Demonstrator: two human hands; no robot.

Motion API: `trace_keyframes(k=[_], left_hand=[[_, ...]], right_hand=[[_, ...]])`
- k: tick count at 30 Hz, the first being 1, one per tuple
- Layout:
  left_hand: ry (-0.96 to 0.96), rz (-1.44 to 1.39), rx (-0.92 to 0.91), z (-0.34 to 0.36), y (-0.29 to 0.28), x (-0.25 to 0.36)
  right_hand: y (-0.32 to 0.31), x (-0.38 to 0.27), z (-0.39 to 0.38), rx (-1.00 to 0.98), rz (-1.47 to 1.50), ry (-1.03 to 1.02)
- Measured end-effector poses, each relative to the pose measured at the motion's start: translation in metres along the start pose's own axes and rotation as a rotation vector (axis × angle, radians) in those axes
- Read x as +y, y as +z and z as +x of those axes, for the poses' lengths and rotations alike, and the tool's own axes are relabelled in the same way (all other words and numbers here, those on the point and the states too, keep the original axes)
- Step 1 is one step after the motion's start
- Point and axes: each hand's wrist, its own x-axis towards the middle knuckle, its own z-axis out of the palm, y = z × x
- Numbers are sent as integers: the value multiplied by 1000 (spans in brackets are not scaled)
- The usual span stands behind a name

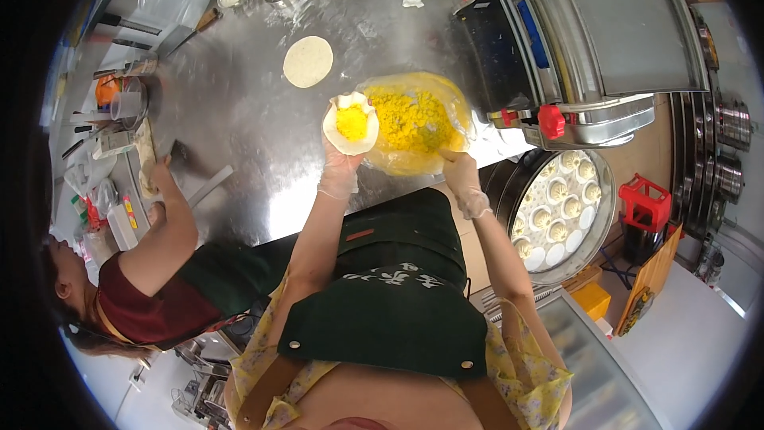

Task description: Prepare steamed buns by filling dough circles with yellow filling and placing them in a steamer.

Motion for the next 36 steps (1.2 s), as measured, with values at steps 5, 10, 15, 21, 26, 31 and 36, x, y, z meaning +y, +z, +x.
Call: trace_keyframes(k=[5,10,15,21,26,31,36], left_hand=[[19,21,24,-12,-6,4],[-3,-2,32,-17,-13,7],[9,16,42,-20,-22,10],[-13,35,111,-17,-28,3],[-61,60,219,0,-15,-23],[-173,-2,160,18,-3,-63],[-226,-71,281,18,9,-73]], right_hand=[[26,-41,14,-195,232,88],[38,-48,27,-292,389,114],[34,-41,30,-394,559,241],[13,-53,13,-334,666,309],[11,-69,-15,-27,660,84],[37,-87,-49,483,-153,-456],[39,-82,-50,519,-284,-477]])
